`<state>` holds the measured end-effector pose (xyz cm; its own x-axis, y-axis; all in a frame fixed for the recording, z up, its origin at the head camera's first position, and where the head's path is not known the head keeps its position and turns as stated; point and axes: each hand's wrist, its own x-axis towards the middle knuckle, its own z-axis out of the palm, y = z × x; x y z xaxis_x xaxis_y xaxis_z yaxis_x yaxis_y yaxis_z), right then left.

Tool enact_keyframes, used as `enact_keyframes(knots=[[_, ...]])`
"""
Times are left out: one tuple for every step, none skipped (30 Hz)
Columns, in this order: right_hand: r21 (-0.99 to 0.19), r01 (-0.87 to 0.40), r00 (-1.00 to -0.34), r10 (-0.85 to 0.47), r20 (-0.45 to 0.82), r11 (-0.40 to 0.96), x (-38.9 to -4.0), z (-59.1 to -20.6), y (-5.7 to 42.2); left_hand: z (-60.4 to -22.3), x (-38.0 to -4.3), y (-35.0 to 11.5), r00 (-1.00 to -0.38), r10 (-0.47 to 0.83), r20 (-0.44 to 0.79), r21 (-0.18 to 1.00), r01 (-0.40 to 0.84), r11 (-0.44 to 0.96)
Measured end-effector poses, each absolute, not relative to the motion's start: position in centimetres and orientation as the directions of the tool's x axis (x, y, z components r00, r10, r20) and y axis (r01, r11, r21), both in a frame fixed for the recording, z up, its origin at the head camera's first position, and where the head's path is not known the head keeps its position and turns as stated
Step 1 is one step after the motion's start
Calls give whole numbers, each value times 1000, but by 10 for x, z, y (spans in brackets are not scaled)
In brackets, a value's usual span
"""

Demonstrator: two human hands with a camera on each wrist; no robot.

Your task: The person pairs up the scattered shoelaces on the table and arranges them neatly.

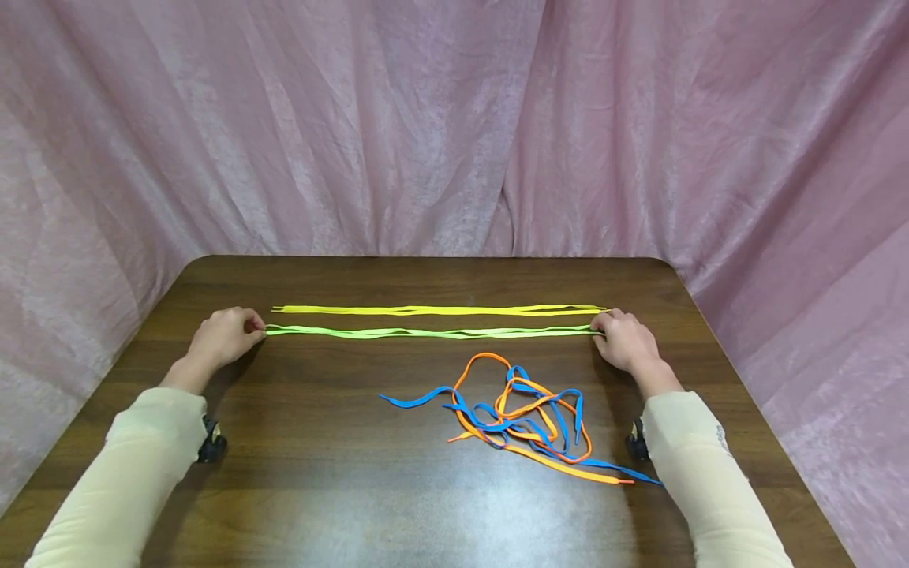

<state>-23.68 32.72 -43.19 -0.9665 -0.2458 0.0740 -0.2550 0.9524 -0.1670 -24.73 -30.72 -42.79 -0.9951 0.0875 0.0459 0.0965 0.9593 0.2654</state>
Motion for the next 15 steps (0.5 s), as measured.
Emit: enact_keyframes(knots=[[-165, -258, -966, -250, 69, 952, -236, -431, 327, -427, -246, -307, -995, 92, 47, 264, 101, 959], [-163, -262, -965, -255, 67, 951, -234, -430, 327, -427, -245, -307, -994, 95, 46, 262, 104, 960], [-163, -266, -964, -258, 67, 950, -233, -430, 326, -426, -245, -307, -994, 98, 43, 261, 106, 960], [-164, -270, -963, -262, 69, 949, -232, -429, 326, -426, -244, -307, -994, 102, 42, 257, 109, 960], [-163, -275, -961, -266, 74, 948, -231, -429, 327, -425, -243, -307, -993, 107, 40, 255, 113, 960], [-162, -281, -959, -271, 79, 946, -229, -428, 326, -424, -242, -306, -993, 109, 38, 253, 115, 961], [-160, -289, -957, -278, 87, 944, -228, -427, 326, -423, -240, -305, -993, 112, 35, 252, 118, 961], [-158, -296, -954, -284, 96, 942, -227, -426, 325, -422, -239, -305, -993, 116, 36, 249, 121, 961], [-155, -304, -951, -291, 104, 940, -226, -426, 325, -421, -238, -304, -992, 122, 37, 247, 127, 961], [-151, -312, -948, -298, 111, 938, -225, -426, 325, -420, -237, -303, -991, 127, 39, 243, 133, 961], [-147, -320, -945, -305, 117, 936, -224, -425, 324, -419, -236, -301, -990, 136, 43, 241, 142, 960], [-143, -329, -942, -313, 124, 933, -223, -425, 323, -418, -235, -300, -988, 143, 49, 237, 151, 960], [-138, -339, -938, -322, 133, 931, -223, -425, 322, -416, -233, -298, -987, 153, 57, 234, 163, 958], [-133, -349, -933, -330, 141, 928, -222, -424, 322, -415, -232, -296, -984, 164, 68, 231, 176, 957], [-127, -358, -929, -339, 148, 925, -221, -424, 321, -413, -231, -294, -982, 174, 76, 228, 187, 956]])
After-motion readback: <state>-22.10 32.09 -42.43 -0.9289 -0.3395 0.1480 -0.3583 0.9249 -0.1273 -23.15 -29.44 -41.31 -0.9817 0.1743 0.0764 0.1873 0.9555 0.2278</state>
